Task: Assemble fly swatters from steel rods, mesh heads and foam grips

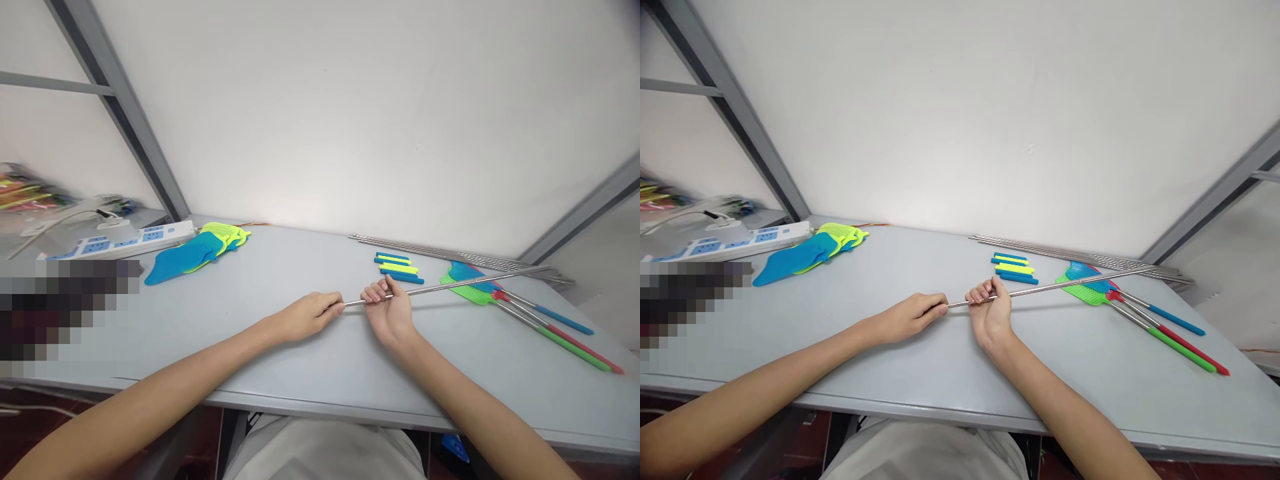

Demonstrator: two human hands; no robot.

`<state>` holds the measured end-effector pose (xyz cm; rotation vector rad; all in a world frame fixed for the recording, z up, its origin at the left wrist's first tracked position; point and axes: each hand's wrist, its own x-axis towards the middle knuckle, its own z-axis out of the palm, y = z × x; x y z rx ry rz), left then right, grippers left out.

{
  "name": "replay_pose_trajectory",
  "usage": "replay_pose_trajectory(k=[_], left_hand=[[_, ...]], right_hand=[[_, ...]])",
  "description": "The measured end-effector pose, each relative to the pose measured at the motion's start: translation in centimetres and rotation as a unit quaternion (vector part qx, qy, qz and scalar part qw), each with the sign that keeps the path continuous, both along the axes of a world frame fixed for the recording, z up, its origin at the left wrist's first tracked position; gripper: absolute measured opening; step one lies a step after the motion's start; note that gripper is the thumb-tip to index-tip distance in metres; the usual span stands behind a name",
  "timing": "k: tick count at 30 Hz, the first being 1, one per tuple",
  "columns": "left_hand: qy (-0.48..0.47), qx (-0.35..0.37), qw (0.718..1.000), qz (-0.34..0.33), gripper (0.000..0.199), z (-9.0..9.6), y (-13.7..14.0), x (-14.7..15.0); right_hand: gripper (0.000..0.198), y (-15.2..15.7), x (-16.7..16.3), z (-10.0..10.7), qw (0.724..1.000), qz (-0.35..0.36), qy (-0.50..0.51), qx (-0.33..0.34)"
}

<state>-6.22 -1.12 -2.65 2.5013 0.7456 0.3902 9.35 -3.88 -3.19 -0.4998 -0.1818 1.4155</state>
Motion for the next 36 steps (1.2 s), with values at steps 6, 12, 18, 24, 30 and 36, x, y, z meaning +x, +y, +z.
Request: replay_pose_trajectory(k=[6,12,18,24,30,36], left_hand=[[0.006,0.005,1.0,-0.005,0.029,-0.1,0.1,-0.1],[-0.015,0.02,1.0,0.01,0.026,0.4,0.1,-0.1],[-0.039,0.021,0.998,0.037,0.025,1.0,0.0,-0.2],[-0.035,0.026,0.998,0.043,0.025,0.6,0.2,-0.2],[-0.035,0.031,0.997,0.063,0.024,0.7,0.4,-0.5],[-0.046,0.031,0.995,0.086,0.024,0.8,0.6,-0.6]], right_hand=[[0.026,0.0,0.1,0.0,0.999,0.026,-0.024,0.014],[0.022,0.0,0.3,0.7,0.996,0.045,-0.075,0.03],[0.017,0.0,0.7,1.4,0.996,0.054,-0.065,0.027],[0.014,0.8,1.4,0.7,0.997,0.078,0.004,-0.02],[0.013,1.8,3.0,0.4,0.998,0.054,-0.02,-0.019],[0.013,2.7,5.2,0.9,0.999,0.01,-0.032,-0.004]])
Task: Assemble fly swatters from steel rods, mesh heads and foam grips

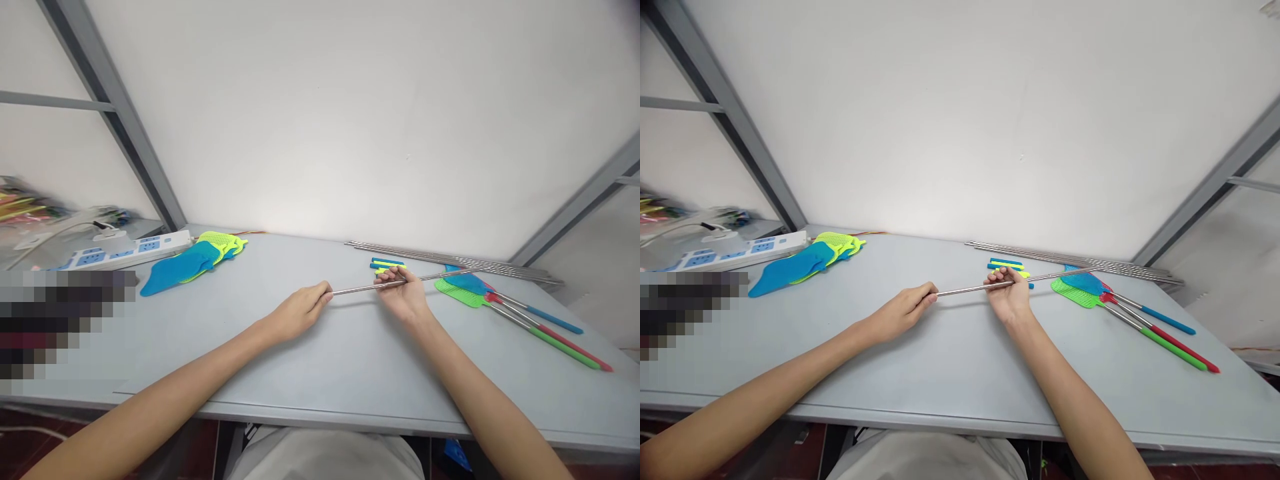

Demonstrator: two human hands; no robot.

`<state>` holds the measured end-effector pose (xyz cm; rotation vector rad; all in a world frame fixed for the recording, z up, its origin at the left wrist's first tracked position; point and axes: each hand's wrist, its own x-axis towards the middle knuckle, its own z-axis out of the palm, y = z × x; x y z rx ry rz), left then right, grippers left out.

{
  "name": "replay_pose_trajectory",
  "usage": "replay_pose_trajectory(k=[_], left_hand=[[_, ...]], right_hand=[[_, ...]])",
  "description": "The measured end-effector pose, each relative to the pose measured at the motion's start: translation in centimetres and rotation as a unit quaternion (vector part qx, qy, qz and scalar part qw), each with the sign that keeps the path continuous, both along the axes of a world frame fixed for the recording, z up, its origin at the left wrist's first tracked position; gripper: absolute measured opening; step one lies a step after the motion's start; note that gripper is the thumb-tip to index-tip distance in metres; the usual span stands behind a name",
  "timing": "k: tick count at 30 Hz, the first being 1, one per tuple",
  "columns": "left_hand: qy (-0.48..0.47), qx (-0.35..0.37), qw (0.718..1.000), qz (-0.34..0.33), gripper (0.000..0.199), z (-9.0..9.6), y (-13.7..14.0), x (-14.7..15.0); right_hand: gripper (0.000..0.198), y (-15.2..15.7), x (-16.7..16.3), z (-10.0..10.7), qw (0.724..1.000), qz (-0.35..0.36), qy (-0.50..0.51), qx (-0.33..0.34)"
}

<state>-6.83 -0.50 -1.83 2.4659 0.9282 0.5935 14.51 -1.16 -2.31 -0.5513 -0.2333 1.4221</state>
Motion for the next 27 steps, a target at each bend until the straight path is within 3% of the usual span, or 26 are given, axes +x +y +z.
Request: replay_pose_trajectory(k=[7,27], left_hand=[[-0.004,0.007,1.0,0.0,0.024,-0.1,0.3,-0.1],[0.012,0.002,1.0,-0.027,0.025,-0.6,0.4,-0.1]], right_hand=[[0.016,0.6,1.5,0.2,1.0,-0.018,0.005,-0.012],[0.017,0.8,1.7,-0.7,0.996,-0.026,0.043,-0.067]])
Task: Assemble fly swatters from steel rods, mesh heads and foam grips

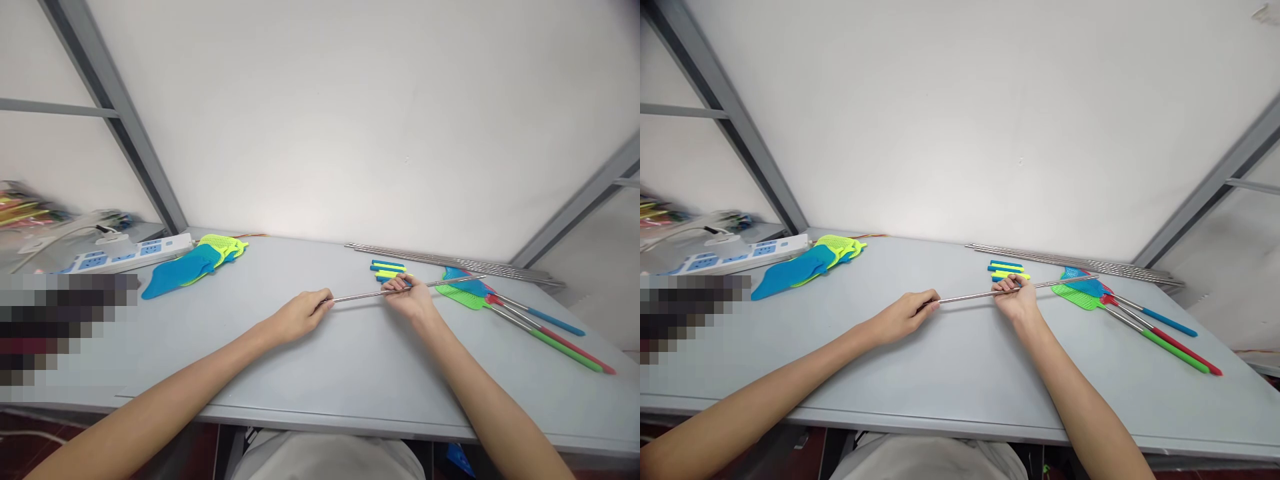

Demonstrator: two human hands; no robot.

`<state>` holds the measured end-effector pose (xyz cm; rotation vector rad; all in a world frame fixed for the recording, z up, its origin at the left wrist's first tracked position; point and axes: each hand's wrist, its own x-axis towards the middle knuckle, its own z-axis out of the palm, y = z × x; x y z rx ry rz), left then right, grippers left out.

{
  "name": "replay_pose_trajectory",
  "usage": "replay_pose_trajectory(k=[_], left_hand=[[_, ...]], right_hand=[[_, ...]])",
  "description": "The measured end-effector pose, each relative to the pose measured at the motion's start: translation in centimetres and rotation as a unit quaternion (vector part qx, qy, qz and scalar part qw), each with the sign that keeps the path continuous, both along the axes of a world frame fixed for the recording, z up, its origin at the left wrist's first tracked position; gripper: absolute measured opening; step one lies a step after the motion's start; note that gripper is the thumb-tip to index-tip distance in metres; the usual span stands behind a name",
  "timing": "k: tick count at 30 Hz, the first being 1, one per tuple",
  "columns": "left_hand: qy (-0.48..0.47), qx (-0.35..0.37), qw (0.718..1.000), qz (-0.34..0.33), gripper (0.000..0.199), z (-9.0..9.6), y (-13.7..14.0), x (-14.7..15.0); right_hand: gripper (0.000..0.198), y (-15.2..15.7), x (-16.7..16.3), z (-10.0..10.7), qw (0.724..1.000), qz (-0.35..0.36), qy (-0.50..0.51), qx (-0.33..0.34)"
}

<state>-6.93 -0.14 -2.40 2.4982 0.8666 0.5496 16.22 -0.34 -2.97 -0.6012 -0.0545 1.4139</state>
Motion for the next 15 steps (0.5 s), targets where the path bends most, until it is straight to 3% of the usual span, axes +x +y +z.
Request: replay_pose_trajectory(k=[15], left_hand=[[-0.002,0.006,1.0,0.012,0.025,0.29,0.41,-0.46]], right_hand=[[0.017,-0.34,-0.22,-0.21,0.999,-0.007,0.044,-0.027]])
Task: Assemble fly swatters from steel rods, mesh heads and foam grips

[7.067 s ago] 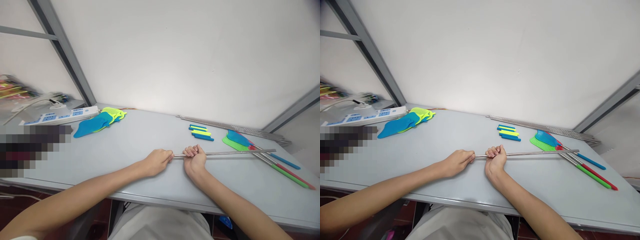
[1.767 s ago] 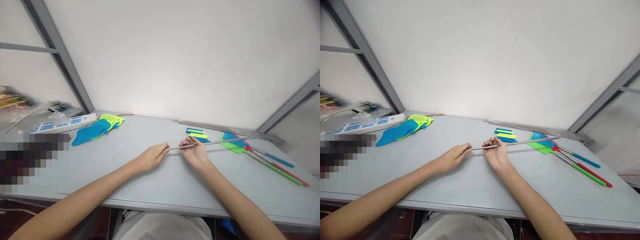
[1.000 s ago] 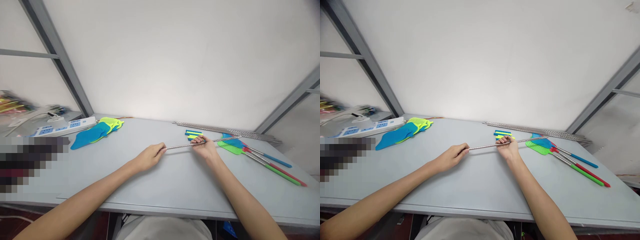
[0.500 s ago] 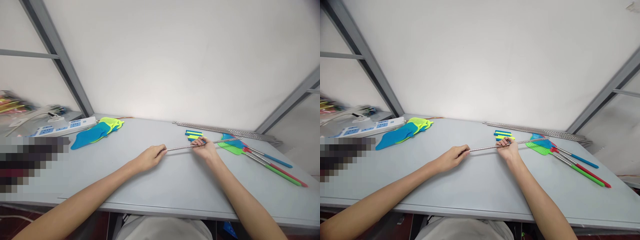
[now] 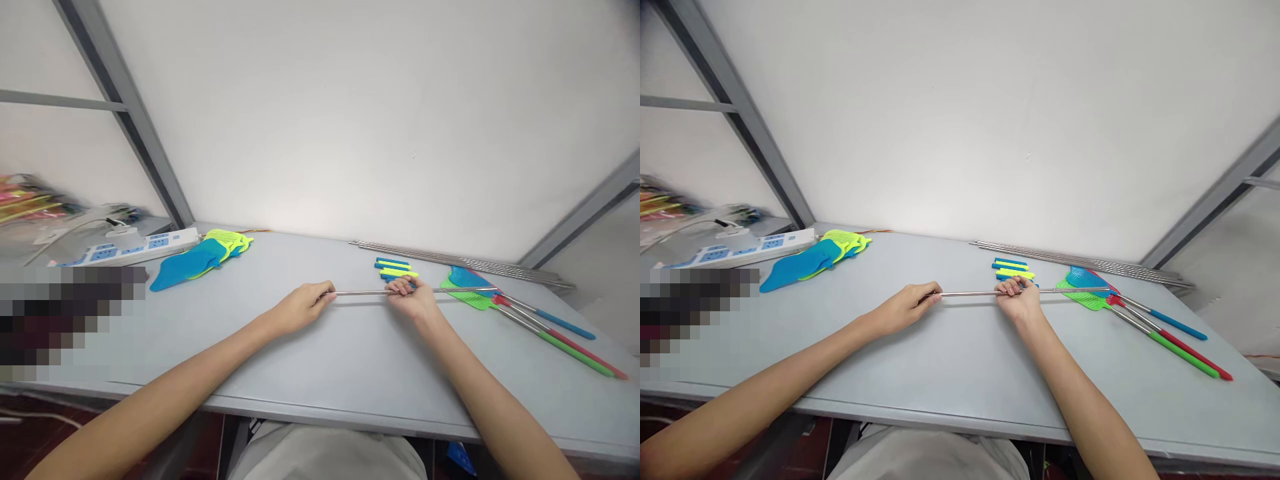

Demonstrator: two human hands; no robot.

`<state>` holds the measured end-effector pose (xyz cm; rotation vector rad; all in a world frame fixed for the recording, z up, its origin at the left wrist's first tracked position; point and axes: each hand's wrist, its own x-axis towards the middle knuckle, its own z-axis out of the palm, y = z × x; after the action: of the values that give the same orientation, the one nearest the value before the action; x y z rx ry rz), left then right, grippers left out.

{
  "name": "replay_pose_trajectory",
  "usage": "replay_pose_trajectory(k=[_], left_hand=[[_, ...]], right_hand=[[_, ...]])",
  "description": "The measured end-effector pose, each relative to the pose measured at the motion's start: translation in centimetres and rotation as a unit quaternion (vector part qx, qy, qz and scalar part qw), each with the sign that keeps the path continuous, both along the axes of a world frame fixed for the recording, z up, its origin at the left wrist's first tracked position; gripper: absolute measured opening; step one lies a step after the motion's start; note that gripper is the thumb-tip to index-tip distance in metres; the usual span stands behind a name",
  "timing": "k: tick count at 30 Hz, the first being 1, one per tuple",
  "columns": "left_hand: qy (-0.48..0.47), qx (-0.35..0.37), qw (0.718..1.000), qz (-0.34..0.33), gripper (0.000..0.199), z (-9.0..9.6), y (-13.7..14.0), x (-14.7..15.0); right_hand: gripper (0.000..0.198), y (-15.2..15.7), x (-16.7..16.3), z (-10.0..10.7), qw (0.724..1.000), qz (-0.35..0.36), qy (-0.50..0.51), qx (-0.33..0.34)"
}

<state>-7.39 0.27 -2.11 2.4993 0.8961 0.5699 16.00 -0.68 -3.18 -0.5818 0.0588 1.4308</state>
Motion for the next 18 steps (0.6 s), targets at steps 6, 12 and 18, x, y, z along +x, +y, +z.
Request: replay_pose_trajectory(k=[6,12,18], left_hand=[[-0.007,0.01,1.0,0.006,0.025,0.1,0.2,-0.1],[-0.008,0.009,1.0,0.013,0.024,0.2,0.4,-0.1],[0.019,0.014,1.0,0.016,0.029,0.3,0.5,-0.3]], right_hand=[[0.018,-0.5,-0.5,0.0,1.0,-0.016,0.009,0.008],[0.02,-0.8,-1.1,-0.2,0.999,-0.044,0.017,0.02],[0.02,-0.9,-1.3,-0.3,0.998,-0.054,0.023,0.025]])
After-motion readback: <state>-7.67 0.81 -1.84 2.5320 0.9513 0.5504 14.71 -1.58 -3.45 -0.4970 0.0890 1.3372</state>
